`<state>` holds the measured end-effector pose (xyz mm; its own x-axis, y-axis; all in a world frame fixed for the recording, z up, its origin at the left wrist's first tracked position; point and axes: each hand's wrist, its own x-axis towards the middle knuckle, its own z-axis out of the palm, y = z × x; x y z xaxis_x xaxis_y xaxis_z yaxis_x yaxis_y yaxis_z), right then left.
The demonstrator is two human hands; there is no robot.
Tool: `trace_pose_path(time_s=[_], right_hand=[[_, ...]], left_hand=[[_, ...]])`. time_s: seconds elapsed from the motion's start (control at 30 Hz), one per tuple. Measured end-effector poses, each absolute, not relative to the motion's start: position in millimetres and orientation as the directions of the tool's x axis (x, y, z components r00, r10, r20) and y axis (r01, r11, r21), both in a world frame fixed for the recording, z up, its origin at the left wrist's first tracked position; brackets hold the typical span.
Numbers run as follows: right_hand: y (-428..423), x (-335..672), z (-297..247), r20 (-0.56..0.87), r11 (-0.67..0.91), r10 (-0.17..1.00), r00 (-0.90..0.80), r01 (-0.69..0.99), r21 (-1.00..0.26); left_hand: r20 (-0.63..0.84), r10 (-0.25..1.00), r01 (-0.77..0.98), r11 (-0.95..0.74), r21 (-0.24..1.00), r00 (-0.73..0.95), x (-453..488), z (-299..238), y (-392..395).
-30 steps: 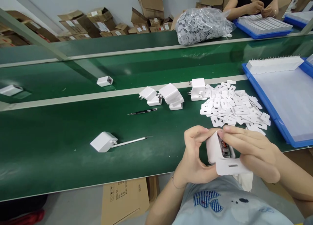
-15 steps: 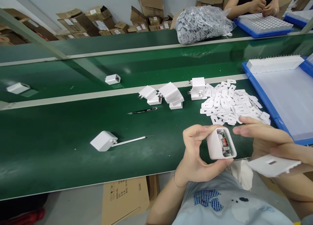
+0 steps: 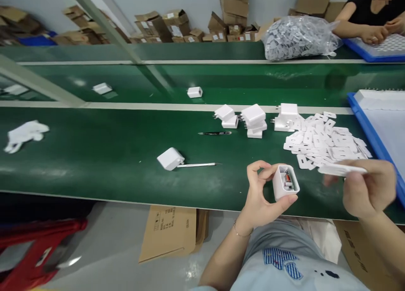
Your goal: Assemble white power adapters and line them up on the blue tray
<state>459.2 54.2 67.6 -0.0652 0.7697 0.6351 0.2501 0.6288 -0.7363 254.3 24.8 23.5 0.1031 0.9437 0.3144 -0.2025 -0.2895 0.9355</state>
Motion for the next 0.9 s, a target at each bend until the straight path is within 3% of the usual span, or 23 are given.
trace_pose_path(time_s=[0.07, 0.17, 0.23, 0.27, 0.3, 0.37, 0.4, 0.47, 0.5, 0.57, 0.77, 0.83, 0.9], right_hand=[[70.3, 440.0, 73.9, 0.550, 0.559, 0.826, -0.122, 0.049, -0.828], [91.1, 405.6, 78.1, 0.210, 0.149, 0.954, -0.212, -0.271, -0.951], [101.0, 377.7, 77.1, 0.031, -0.102, 0.928, -0.372, -0.333, -0.938], [105.0, 361.4, 75.7, -0.009, -0.157, 0.883, -0.468, -0.279, -0.947], [108.9, 343.4, 73.9, -0.017, -0.135, 0.828, -0.560, -0.171, -0.976], [116.8, 302.5, 70.1, 0.006, 0.155, 0.706, -0.708, 0.147, -0.977], [121.2, 280.7, 68.3, 0.002, 0.384, 0.644, -0.765, 0.322, -0.865], [130.3, 238.2, 65.2, -0.088, 0.734, 0.539, -0.838, 0.518, -0.439], [134.6, 219.7, 63.8, -0.160, 0.810, 0.502, -0.850, 0.527, -0.257], [141.2, 193.2, 61.3, -0.274, 0.870, 0.444, -0.853, 0.484, -0.098], [150.9, 225.2, 60.0, -0.358, 0.902, 0.335, -0.872, 0.406, -0.145], [152.2, 263.5, 64.1, -0.320, 0.828, 0.334, -0.886, 0.439, -0.349], [146.9, 304.6, 72.6, -0.160, 0.642, 0.439, -0.884, 0.433, -0.633]], left_hand=[[0.267, 0.963, -0.190, -0.255, 0.948, 0.038, 240.2, 18.4, 20.1], [0.197, 0.975, -0.163, -0.212, 0.964, -0.106, 213.3, 12.0, 10.8], [0.163, 0.959, -0.144, -0.200, 0.969, -0.233, 193.3, 8.2, 3.7], [0.164, 0.940, -0.136, -0.212, 0.968, -0.298, 183.3, 6.4, 0.1], [0.181, 0.917, -0.128, -0.239, 0.962, -0.355, 173.8, 4.9, -3.4], [0.245, 0.863, -0.116, -0.325, 0.938, -0.442, 157.3, 2.9, -10.0], [0.277, 0.838, -0.112, -0.368, 0.923, -0.471, 150.8, 2.9, -13.0], [0.315, 0.802, -0.104, -0.420, 0.901, -0.507, 142.6, 5.3, -18.0], [0.325, 0.793, -0.099, -0.432, 0.896, -0.514, 140.9, 7.8, -19.9], [0.359, 0.782, -0.083, -0.459, 0.884, -0.509, 142.0, 14.2, -22.3], [0.453, 0.818, -0.151, -0.528, 0.836, -0.354, 160.6, 30.0, -18.0], [0.457, 0.834, -0.197, -0.526, 0.827, -0.309, 168.2, 32.4, -14.6], [0.460, 0.848, -0.238, -0.519, 0.821, -0.265, 176.8, 34.6, -10.9]])
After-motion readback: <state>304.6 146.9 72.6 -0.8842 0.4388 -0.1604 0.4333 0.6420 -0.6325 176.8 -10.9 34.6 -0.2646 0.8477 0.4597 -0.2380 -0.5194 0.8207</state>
